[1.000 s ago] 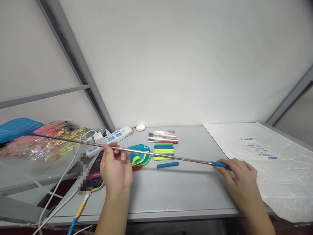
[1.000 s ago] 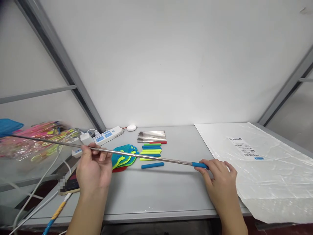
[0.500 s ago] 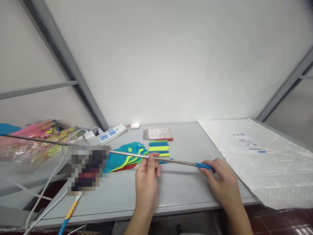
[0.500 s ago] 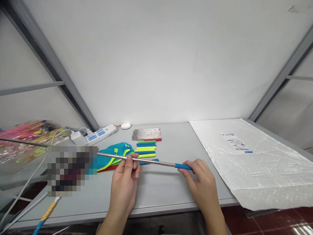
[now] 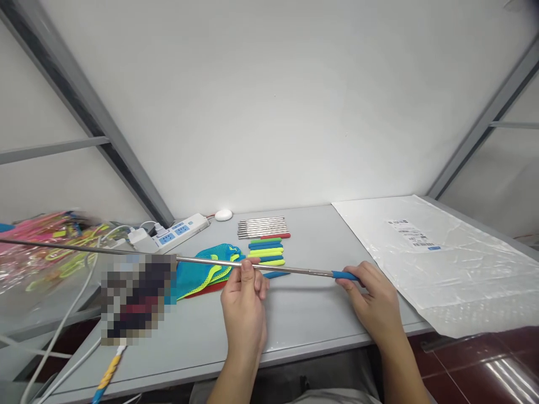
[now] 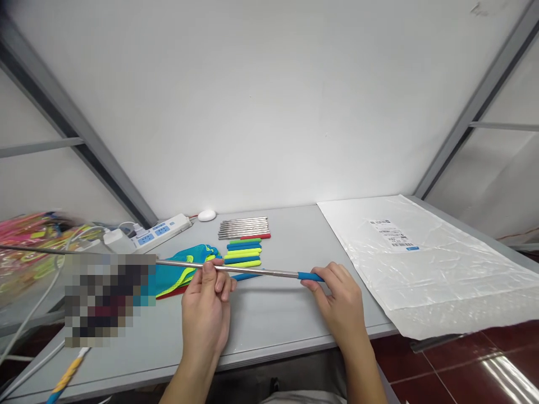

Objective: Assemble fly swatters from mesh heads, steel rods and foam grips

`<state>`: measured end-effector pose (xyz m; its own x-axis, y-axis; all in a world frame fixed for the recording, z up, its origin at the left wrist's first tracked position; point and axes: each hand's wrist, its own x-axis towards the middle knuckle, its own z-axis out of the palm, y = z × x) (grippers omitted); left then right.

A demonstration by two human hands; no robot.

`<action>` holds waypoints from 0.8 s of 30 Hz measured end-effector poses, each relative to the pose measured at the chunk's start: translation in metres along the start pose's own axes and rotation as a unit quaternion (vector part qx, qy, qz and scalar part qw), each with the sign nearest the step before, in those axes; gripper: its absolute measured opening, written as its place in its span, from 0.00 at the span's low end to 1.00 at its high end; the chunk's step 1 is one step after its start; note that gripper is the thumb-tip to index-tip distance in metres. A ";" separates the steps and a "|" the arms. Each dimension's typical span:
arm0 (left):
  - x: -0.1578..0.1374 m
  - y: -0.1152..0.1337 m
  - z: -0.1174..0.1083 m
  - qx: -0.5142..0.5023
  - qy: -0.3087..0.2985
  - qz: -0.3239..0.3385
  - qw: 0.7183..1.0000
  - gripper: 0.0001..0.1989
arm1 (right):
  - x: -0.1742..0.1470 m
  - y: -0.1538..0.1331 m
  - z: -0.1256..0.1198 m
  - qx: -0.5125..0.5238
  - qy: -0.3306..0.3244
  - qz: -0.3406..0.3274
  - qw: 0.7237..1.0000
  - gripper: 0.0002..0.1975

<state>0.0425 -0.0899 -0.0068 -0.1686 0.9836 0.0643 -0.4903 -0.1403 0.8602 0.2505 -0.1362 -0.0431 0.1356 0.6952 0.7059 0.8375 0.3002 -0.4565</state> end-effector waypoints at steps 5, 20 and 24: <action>-0.023 -0.018 0.019 0.097 -0.105 -0.090 0.986 0.20 | -0.003 -0.012 0.006 0.030 -0.038 -0.006 0.999 0.06; 0.028 0.049 -0.046 0.071 0.020 0.084 0.994 0.18 | -0.004 -0.013 0.000 0.074 0.012 0.018 0.997 0.02; 0.036 0.070 -0.066 0.125 0.019 0.128 0.984 0.16 | -0.004 -0.012 -0.001 0.072 0.011 0.021 0.997 0.02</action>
<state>-0.0548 -0.0717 0.0224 -0.2939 0.9139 0.2800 -0.2032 -0.3460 0.9160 0.2403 -0.1432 -0.0403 0.1825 0.6950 0.6954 0.7459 0.3630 -0.5585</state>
